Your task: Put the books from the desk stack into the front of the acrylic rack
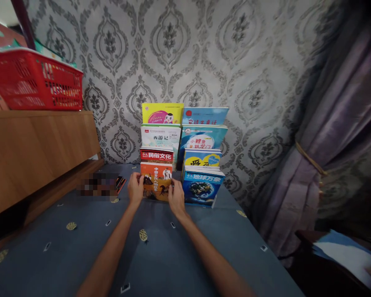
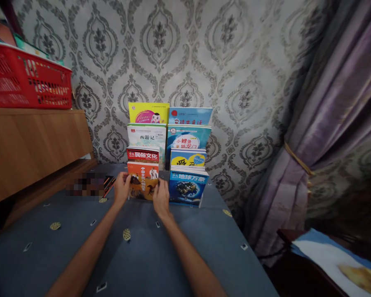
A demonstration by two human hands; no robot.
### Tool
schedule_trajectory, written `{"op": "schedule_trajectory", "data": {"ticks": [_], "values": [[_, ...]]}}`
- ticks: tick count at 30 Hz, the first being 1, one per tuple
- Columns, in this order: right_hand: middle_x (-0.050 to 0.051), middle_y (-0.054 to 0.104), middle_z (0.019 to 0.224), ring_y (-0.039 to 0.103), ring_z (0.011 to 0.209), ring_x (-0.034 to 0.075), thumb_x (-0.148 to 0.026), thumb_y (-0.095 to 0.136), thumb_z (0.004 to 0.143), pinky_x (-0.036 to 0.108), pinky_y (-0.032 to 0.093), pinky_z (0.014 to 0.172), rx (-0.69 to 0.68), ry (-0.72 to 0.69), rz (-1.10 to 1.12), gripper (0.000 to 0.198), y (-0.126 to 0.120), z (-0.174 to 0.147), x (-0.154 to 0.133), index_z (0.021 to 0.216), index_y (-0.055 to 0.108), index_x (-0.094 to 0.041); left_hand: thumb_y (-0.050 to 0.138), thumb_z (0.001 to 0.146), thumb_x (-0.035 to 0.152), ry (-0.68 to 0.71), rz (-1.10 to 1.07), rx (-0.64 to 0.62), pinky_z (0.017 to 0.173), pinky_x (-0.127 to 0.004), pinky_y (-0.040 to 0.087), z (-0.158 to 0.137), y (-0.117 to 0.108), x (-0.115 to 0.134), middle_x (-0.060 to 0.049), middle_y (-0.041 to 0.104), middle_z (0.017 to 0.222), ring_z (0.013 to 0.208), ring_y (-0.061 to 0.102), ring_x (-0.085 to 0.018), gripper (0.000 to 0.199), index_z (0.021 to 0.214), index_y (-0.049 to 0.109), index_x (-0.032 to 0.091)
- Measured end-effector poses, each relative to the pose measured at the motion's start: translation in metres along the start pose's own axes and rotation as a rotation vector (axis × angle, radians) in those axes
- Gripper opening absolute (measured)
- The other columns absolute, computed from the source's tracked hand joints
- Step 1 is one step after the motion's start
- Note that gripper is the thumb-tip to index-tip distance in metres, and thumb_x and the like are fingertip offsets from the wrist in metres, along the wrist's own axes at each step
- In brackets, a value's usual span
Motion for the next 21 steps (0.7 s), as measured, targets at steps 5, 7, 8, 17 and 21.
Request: {"op": "schedule_trajectory", "data": {"ticks": [5,7,8,17,21], "values": [[0.016,0.062,0.112,0.061,0.105,0.028,-0.02,0.035,0.094,0.044,0.051,0.094,-0.047,0.012,-0.012,0.045,0.0037,-0.0034,0.0053,0.134,0.056,-0.016,0.05,0.092,0.03,0.002,0.043,-0.004,0.076,-0.033,0.045,0.001,0.0001,-0.0002,-0.003,0.059,0.083,0.08,0.057,-0.021,0.013,0.082,0.052,0.022],[0.016,0.062,0.111,0.061,0.104,0.028,-0.019,0.036,0.094,0.044,0.052,0.094,-0.066,0.015,-0.006,0.046,0.0039,-0.0037,0.0064,0.135,0.056,-0.015,0.051,0.092,0.029,0.002,0.056,-0.004,0.076,-0.033,0.044,0.0016,0.0002,-0.0006,-0.003,0.059,0.083,0.08,0.056,-0.021,0.013,0.082,0.051,0.022],[0.016,0.063,0.11,0.061,0.104,0.028,-0.018,0.036,0.094,0.044,0.052,0.094,-0.072,0.015,-0.001,0.047,0.0037,-0.0036,0.0066,0.136,0.056,-0.015,0.052,0.092,0.029,0.002,0.061,-0.004,0.076,-0.033,0.044,0.002,0.0004,-0.0009,-0.003,0.059,0.083,0.08,0.056,-0.021,0.013,0.081,0.051,0.022],[0.015,0.065,0.111,0.062,0.103,0.027,-0.013,0.038,0.09,0.042,0.052,0.094,-0.079,0.015,0.004,0.05,0.0043,-0.0033,0.0078,0.136,0.057,-0.013,0.053,0.091,0.026,0.001,0.082,0.005,0.076,-0.032,0.044,0.0022,0.0026,-0.0038,-0.002,0.057,0.082,0.081,0.056,-0.021,0.011,0.081,0.051,0.022],[0.016,0.066,0.113,0.063,0.105,0.027,-0.012,0.039,0.088,0.042,0.051,0.096,-0.078,0.013,0.009,0.052,0.0037,-0.0031,0.0076,0.136,0.057,-0.012,0.052,0.092,0.027,0.006,0.079,0.002,0.076,-0.032,0.044,0.0012,0.0026,-0.0045,-0.002,0.057,0.082,0.081,0.056,-0.02,0.012,0.081,0.051,0.022]]}}
Point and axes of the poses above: each hand's wrist, its own z-axis towards the middle knuckle, its own y-axis out of the palm, x = y × z, the point moved 8 cm from there along z, towards the middle knuckle
